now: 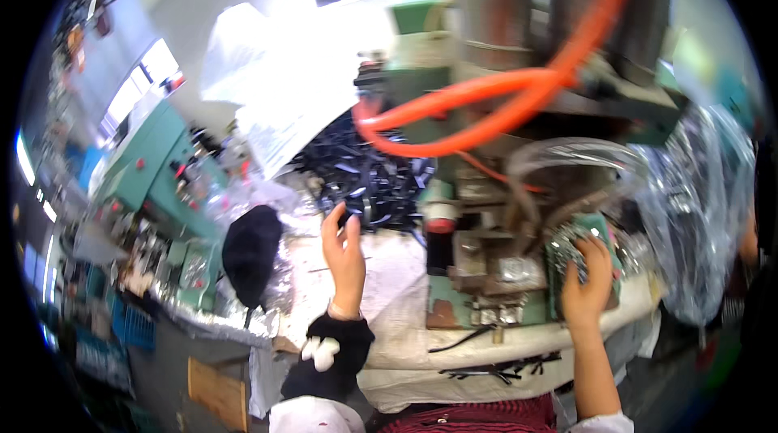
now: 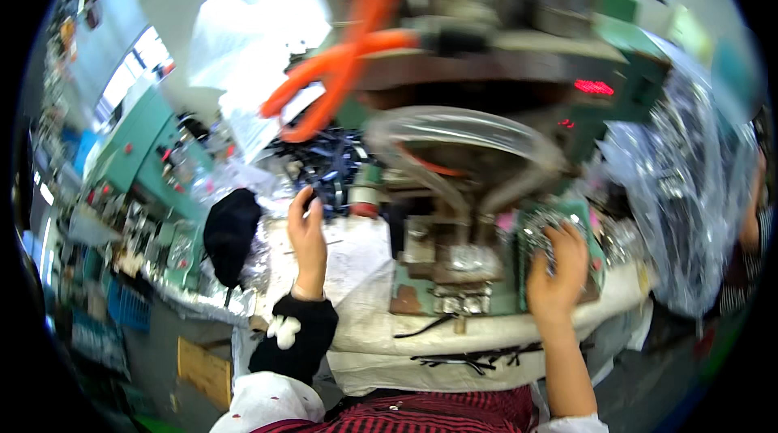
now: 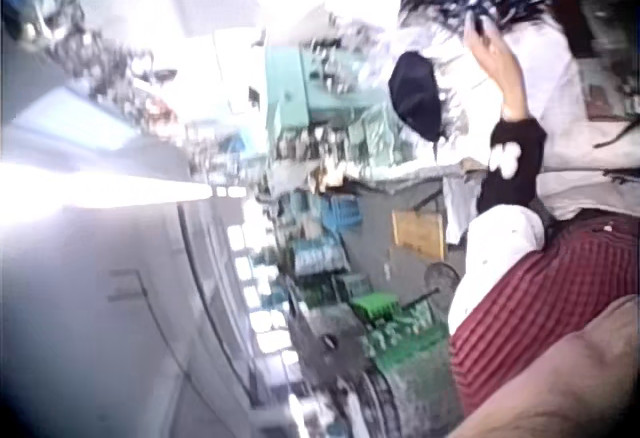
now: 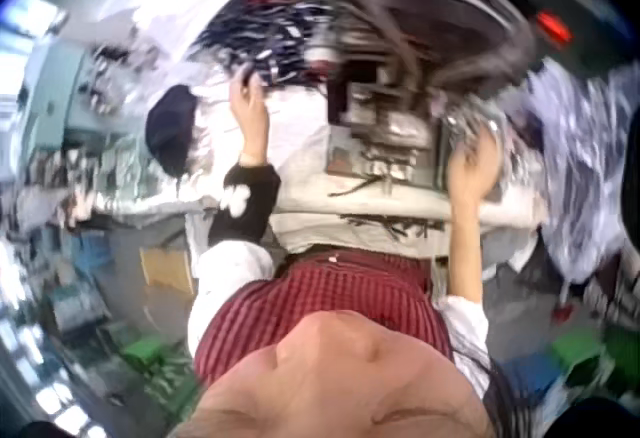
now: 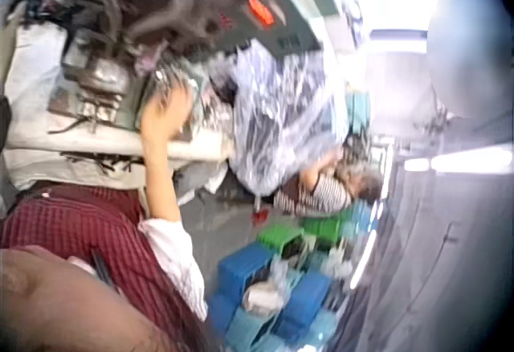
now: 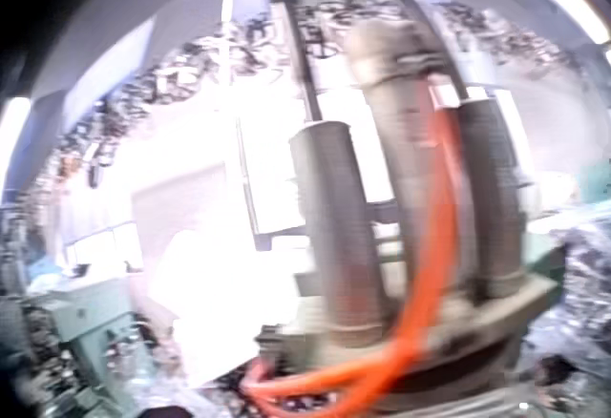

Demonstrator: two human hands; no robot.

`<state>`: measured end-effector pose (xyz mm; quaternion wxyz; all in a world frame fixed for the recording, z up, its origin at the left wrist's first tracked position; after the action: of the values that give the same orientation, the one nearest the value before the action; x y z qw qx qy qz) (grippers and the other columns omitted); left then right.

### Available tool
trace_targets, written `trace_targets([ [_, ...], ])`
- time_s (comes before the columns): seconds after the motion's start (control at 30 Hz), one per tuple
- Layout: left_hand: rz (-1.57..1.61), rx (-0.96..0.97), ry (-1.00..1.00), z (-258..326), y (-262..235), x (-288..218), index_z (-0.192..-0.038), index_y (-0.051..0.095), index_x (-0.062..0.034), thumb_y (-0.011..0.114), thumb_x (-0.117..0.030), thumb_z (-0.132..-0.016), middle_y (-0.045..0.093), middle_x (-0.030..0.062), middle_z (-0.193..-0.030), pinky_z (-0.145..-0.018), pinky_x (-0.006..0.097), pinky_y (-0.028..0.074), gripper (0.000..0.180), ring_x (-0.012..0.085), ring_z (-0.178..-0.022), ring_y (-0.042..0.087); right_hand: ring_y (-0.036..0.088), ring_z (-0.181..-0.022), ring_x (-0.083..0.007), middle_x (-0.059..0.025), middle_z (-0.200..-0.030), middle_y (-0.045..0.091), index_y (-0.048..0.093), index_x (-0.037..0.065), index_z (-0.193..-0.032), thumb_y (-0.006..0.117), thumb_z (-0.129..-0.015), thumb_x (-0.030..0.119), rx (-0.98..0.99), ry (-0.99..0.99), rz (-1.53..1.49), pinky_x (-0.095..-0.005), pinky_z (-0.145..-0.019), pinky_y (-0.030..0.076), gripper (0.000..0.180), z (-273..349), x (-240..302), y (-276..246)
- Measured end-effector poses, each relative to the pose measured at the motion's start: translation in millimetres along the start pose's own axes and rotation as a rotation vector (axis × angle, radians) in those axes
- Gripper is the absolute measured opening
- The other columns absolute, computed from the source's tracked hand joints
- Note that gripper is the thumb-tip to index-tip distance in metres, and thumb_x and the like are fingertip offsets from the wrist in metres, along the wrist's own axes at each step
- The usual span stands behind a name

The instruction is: The person repeatedly picks black cords and small metal pieces, inserts them into a press machine, and removes the assembled items. The person places the finished cords into a plastic bag and continues the cycle.

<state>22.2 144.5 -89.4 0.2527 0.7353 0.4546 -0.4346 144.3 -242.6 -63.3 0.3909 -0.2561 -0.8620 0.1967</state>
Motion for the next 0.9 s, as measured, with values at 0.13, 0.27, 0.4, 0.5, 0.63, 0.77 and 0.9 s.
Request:
trace_targets([
  [0.13,-0.780,0.083,0.078,-87.5,-28.3,115.5,-0.143,0.048,0.0045,0.053,-0.047,-0.101,0.048,0.0317,-0.145,-0.115,0.046,0.033,0.066,0.0439,-0.137,0.043,0.056,-0.122,-0.0395,-0.0190,-0.114,0.066,0.067,-0.002,-0.108,0.061,-0.079,-0.005,-0.006,-0.074,0.059,-0.0470,-0.105,0.041,0.030,18.8,-27.5,11.9],
  [0.27,-1.136,0.175,-0.276,-150.7,-7.9,140.3,-0.145,0.052,-0.0099,0.034,-0.072,-0.097,0.056,0.0281,-0.138,-0.117,0.058,0.024,0.080,0.0465,-0.132,0.047,0.058,-0.118,-0.0364,-0.0197,-0.114,0.066,0.067,-0.002,-0.104,0.058,-0.084,-0.006,0.013,-0.056,0.015,-0.0449,-0.107,0.039,0.022,24.0,-32.6,10.1],
  [0.4,-1.139,0.142,-0.348,-150.9,10.3,171.0,-0.147,0.051,-0.0128,0.029,-0.076,-0.095,0.063,0.0244,-0.131,-0.116,0.062,0.022,0.085,0.0447,-0.127,0.053,0.060,-0.109,-0.0356,-0.0174,-0.107,0.066,0.066,-0.002,-0.098,0.058,-0.083,-0.006,-0.046,-0.039,0.062,-0.0468,-0.106,0.041,0.018,30.6,-27.4,6.8],
  [0.5,-1.083,0.163,-0.286,-123.1,33.7,153.3,-0.146,0.052,-0.0156,0.037,-0.077,-0.093,0.062,0.0239,-0.132,-0.109,0.058,0.033,0.083,0.0458,-0.123,0.055,0.060,-0.107,-0.0366,-0.0169,-0.102,0.066,0.066,-0.002,-0.097,0.058,-0.082,-0.007,-0.027,-0.147,0.127,-0.0487,-0.106,0.041,0.018,30.1,-13.9,7.3],
  [0.63,-0.980,0.204,-0.244,-77.6,38.1,127.0,-0.143,0.056,-0.0201,0.053,-0.071,-0.088,0.059,0.0217,-0.134,-0.106,0.057,0.035,0.075,0.0440,-0.121,0.054,0.065,-0.100,-0.0385,-0.0164,-0.097,0.070,0.069,-0.001,-0.096,0.059,-0.081,-0.004,-0.051,-0.218,0.090,-0.0497,-0.101,0.045,0.018,23.9,-9.3,7.5],
  [0.77,-0.962,0.160,-0.135,-33.4,34.2,113.6,-0.134,0.063,-0.0198,0.062,-0.055,-0.088,0.060,0.0195,-0.129,-0.104,0.053,0.039,0.059,0.0410,-0.118,0.055,0.065,-0.100,-0.0367,-0.0142,-0.096,0.070,0.069,-0.001,-0.094,0.060,-0.079,-0.007,-0.053,-0.207,0.042,-0.0494,-0.100,0.046,0.019,23.1,-13.9,10.6],
  [0.9,-0.944,0.233,-0.131,2.1,11.8,86.9,-0.133,0.062,-0.0179,0.068,-0.044,-0.088,0.060,0.0213,-0.128,-0.102,0.047,0.045,0.052,0.0404,-0.119,0.056,0.066,-0.100,-0.0352,-0.0131,-0.096,0.070,0.069,0.000,-0.094,0.061,-0.077,-0.008,-0.049,-0.178,-0.028,-0.0472,-0.099,0.047,0.020,22.3,-16.3,14.3],
])
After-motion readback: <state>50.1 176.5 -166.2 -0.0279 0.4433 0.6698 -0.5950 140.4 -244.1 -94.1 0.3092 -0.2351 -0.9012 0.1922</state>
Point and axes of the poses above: each hand's wrist, its own z-axis away from the middle knuckle, its own y-axis out of the palm, x = y × z, the point moved 4 cm from there along -z, towards the middle knuckle
